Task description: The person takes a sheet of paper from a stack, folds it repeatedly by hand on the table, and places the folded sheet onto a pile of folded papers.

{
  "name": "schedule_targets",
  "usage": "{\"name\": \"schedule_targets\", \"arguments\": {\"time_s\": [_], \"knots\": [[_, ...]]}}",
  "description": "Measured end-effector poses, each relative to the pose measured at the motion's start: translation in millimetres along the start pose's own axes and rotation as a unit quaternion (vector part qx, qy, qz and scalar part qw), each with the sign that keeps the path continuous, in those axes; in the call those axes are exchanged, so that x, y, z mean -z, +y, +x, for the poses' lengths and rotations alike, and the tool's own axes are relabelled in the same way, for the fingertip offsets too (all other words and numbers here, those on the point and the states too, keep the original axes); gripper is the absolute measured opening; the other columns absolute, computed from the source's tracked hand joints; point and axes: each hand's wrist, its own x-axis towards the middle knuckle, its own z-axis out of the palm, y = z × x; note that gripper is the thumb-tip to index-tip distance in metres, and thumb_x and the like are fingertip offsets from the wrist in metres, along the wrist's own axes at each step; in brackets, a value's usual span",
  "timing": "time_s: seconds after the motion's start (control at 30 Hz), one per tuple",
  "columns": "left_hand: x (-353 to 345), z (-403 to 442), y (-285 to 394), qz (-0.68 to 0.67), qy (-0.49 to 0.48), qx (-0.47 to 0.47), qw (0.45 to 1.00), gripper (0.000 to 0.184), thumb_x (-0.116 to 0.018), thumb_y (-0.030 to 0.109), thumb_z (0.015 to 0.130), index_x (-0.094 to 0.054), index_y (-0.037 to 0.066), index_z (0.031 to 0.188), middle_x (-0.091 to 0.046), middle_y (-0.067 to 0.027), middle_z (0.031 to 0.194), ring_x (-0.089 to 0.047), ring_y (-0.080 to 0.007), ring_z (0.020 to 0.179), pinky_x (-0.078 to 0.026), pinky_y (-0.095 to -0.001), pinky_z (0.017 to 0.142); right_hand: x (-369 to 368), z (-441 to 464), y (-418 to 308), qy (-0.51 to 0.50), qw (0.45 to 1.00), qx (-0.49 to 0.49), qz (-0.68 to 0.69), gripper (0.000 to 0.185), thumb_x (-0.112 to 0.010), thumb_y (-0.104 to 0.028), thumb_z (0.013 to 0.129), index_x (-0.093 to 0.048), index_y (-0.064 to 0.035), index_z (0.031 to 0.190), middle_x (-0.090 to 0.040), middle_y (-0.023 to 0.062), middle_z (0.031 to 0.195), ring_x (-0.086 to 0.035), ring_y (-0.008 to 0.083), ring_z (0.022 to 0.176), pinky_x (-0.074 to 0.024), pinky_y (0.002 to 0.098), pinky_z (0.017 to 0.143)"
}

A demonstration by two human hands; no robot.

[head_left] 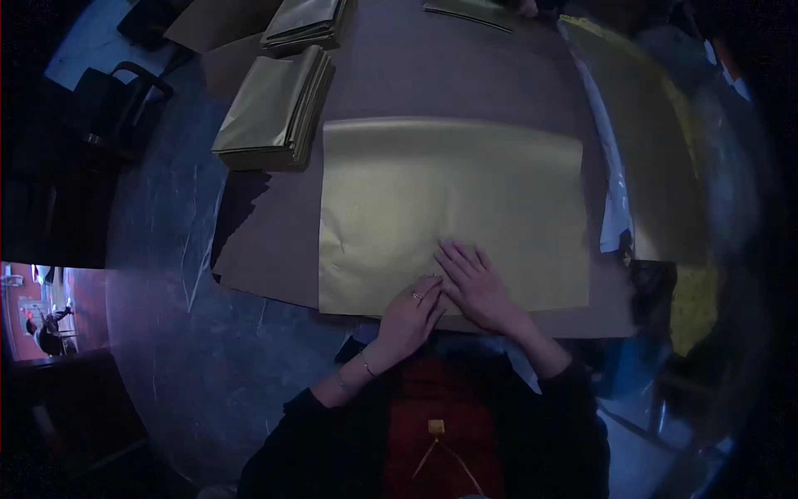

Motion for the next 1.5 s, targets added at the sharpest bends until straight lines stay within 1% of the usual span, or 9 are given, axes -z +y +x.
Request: {"name": "schedule_targets", "arguments": {"time_s": [0.27,0.67,0.83,0.93,1.0,1.07,1.13,1.33,1.5], "knots": [[-1.2,-0.7,-2.1,-0.018,-0.01,-0.004,1.0,0.026,-0.062,0.009,0.079,-0.059,0.002,0.104,-0.057,-0.0117,0.112,-0.054,-0.0293,0.11,-0.047,-0.0375,0.089,-5.5,88.4,64.2,0.103,0.988,-0.062,-0.102,0.048,-0.035,-0.027,0.096,-0.031,-0.0102,0.141,-0.025,0.0062,0.149,-0.024,0.0222,0.137,-0.0183,0.0441,0.112],[7.3,6.6,2.0,-0.006,-0.021,-0.007,1.0,0.024,-0.062,0.008,0.078,-0.06,0.003,0.102,-0.058,-0.0114,0.11,-0.055,-0.0286,0.109,-0.049,-0.0366,0.087,4.8,142.9,93.2,0.138,0.977,-0.138,-0.081,0.051,-0.028,-0.033,0.097,-0.029,-0.0077,0.141,-0.023,0.0071,0.15,-0.02,0.0226,0.139,-0.0134,0.0441,0.113],[20.2,30.8,-8.9,0.001,-0.149,-0.014,0.989,0.013,-0.057,0.008,0.079,-0.059,0.004,0.091,-0.057,-0.0112,0.095,-0.058,-0.0277,0.09,-0.051,-0.037,0.07,9.1,153.4,106.2,0.129,0.977,-0.148,-0.087,0.053,-0.027,-0.034,0.097,-0.024,-0.0078,0.143,-0.022,0.0069,0.15,-0.018,0.0238,0.139,-0.0128,0.044,0.114],[27.6,69.4,-16.8,-0.001,-0.22,0.01,0.976,0.019,-0.056,0.009,0.081,-0.058,0.005,0.099,-0.057,-0.0118,0.104,-0.057,-0.0294,0.093,-0.049,-0.0367,0.075,9.4,155.1,105.0,0.128,0.973,-0.163,-0.098,0.052,-0.026,-0.034,0.097,-0.026,-0.0088,0.143,-0.022,0.0042,0.15,-0.019,0.0195,0.139,-0.0126,0.0421,0.114],[9.0,98.3,-41.2,0.059,-0.175,-0.011,0.983,0.03,-0.048,0.007,0.084,-0.054,0.003,0.113,-0.053,-0.0159,0.118,-0.051,-0.0325,0.109,-0.046,-0.0376,0.086,10.3,154.1,105.2,0.133,0.975,-0.154,-0.09,0.052,-0.027,-0.034,0.097,-0.026,-0.0091,0.143,-0.022,0.0043,0.15,-0.019,0.0197,0.139,-0.0123,0.042,0.114],[-19.5,127.6,-74.2,0.182,-0.024,-0.06,0.981,0.042,-0.044,0.007,0.085,-0.045,0.0,0.126,-0.045,-0.0187,0.132,-0.043,-0.0358,0.121,-0.038,-0.0406,0.098,7.5,154.0,107.3,0.134,0.973,-0.152,-0.108,0.052,-0.026,-0.033,0.098,-0.025,-0.0091,0.143,-0.022,0.0043,0.15,-0.019,0.02,0.139,-0.0119,0.0417,0.114],[-25.5,165.6,-93.7,0.171,-0.016,-0.022,0.985,0.046,-0.041,0.01,0.088,-0.038,-0.001,0.132,-0.039,-0.0172,0.139,-0.036,-0.034,0.128,-0.031,-0.0431,0.105,7.6,155.8,105.7,0.136,0.971,-0.153,-0.126,0.051,-0.025,-0.032,0.098,-0.025,-0.0092,0.143,-0.022,0.0042,0.15,-0.02,0.0202,0.139,-0.0129,0.0417,0.114],[-34.6,213.1,-122.1,0.188,-0.008,-0.028,0.982,0.047,-0.039,0.022,0.091,-0.038,0.003,0.134,-0.039,-0.0112,0.141,-0.033,-0.0255,0.132,-0.025,-0.0428,0.108,9.4,156.4,108.2,0.167,0.972,-0.144,-0.077,0.048,-0.027,-0.029,0.097,-0.031,-0.0085,0.141,-0.031,0.0066,0.147,-0.024,0.0205,0.137,-0.016,0.0428,0.113],[-29.5,213.3,-118.7,0.171,0.038,0.015,0.984,0.051,-0.043,0.028,0.089,-0.04,0.004,0.133,-0.04,-0.0128,0.139,-0.034,-0.0263,0.132,-0.025,-0.0444,0.108,13.2,149.2,120.0,0.176,0.966,-0.161,-0.101,0.049,-0.03,-0.029,0.097,-0.032,-0.0072,0.14,-0.031,0.0063,0.146,-0.025,0.0206,0.137,-0.0171,0.0416,0.112]]}}
